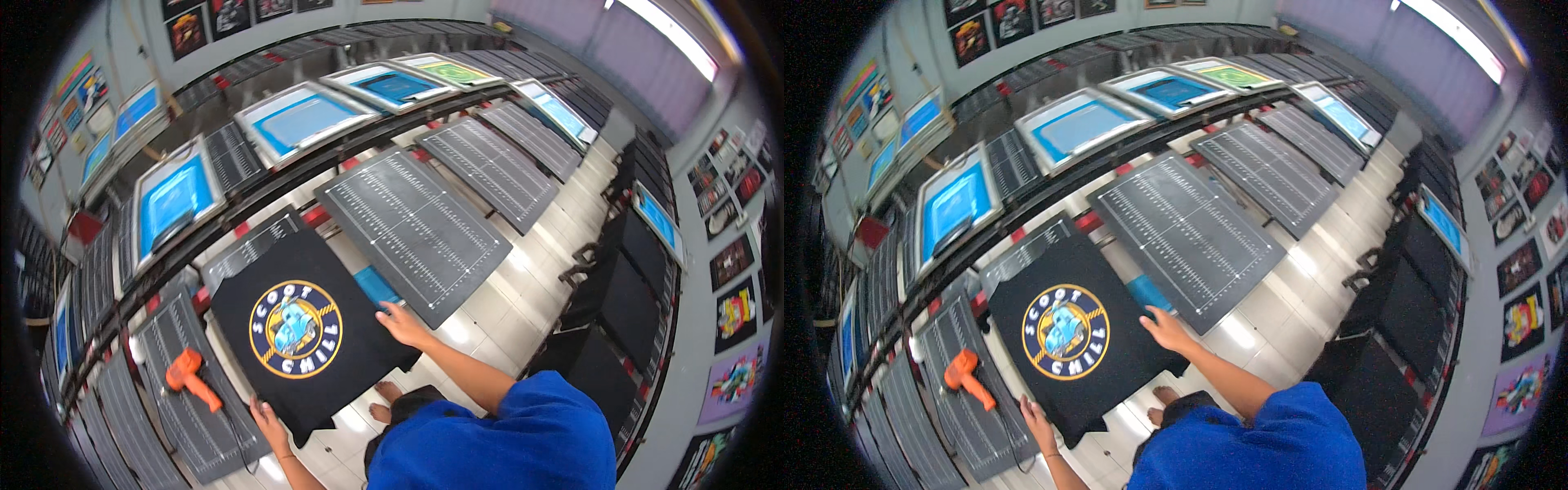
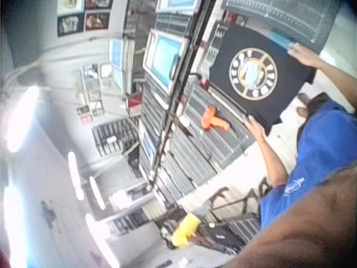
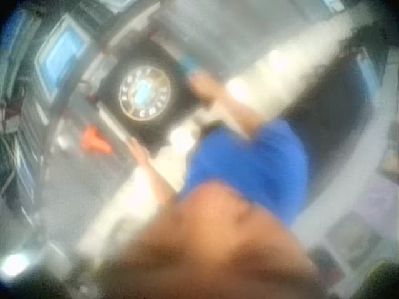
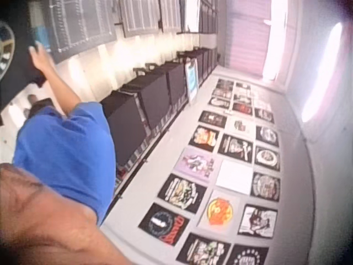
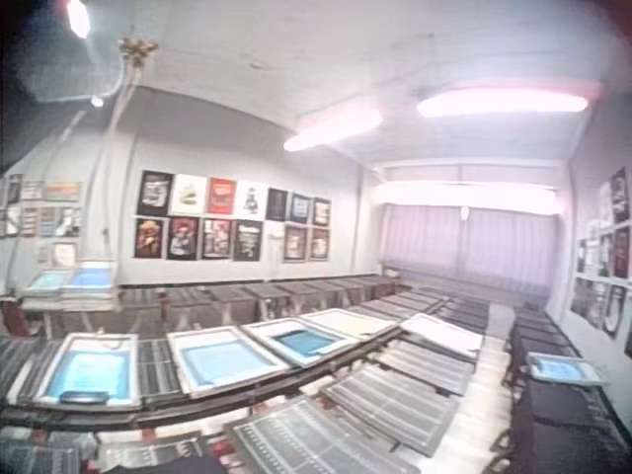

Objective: The person uses a heat gun to dry ink on printed shirts, moves a shirt to a heat press, and lays a protective sheet over the design.

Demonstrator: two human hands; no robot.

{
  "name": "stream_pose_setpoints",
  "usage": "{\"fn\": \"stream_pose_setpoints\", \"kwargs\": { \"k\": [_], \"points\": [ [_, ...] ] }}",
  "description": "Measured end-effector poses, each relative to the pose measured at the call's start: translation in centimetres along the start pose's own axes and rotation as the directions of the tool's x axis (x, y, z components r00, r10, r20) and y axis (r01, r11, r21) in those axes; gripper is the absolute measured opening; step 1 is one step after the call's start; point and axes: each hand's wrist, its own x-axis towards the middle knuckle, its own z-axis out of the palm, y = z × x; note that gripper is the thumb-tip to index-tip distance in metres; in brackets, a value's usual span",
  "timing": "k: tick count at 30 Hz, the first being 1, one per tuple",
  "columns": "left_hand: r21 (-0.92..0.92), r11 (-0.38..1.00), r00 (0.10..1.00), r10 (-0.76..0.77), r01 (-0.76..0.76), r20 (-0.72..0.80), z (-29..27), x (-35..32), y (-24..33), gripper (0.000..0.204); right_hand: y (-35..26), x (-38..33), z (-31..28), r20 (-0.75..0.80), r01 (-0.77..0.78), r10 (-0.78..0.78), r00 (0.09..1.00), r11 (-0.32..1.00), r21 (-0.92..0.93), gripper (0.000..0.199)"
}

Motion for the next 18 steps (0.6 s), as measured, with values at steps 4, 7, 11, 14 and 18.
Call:
{"fn": "stream_pose_setpoints", "kwargs": {
  "k": [4,7,11,14,18],
  "points": [
    [-0.635,0.527,0.825,-0.383,0.565,0.416,3.3,3.5,-7.6,0.068,10.7,4.9,3.0,0.246,-0.381,0.304,0.92,0.836,0.394,0.085],
    [-0.662,0.444,0.797,-0.344,0.603,0.496,4.1,-0.6,-10.8,0.066,15.2,3.0,3.1,0.512,-0.622,0.395,0.763,0.665,0.414,0.087],
    [-0.687,0.073,0.615,-0.521,0.723,0.593,1.0,-5.5,-5.9,0.058,14.8,-3.6,-1.1,0.75,-0.819,0.346,0.564,0.351,0.454,0.073],
    [-0.637,0.082,0.557,-0.58,0.767,0.595,-0.5,-6.5,-4.7,0.057,15.6,-6.4,-4.8,0.742,-0.816,0.351,0.571,0.337,0.469,0.055],
    [-0.572,0.193,0.548,-0.63,0.797,0.551,-0.8,-6.5,-5.3,0.056,14.6,-6.1,-6.7,0.744,-0.815,0.379,0.551,0.439,0.38,0.054]
  ]
}}
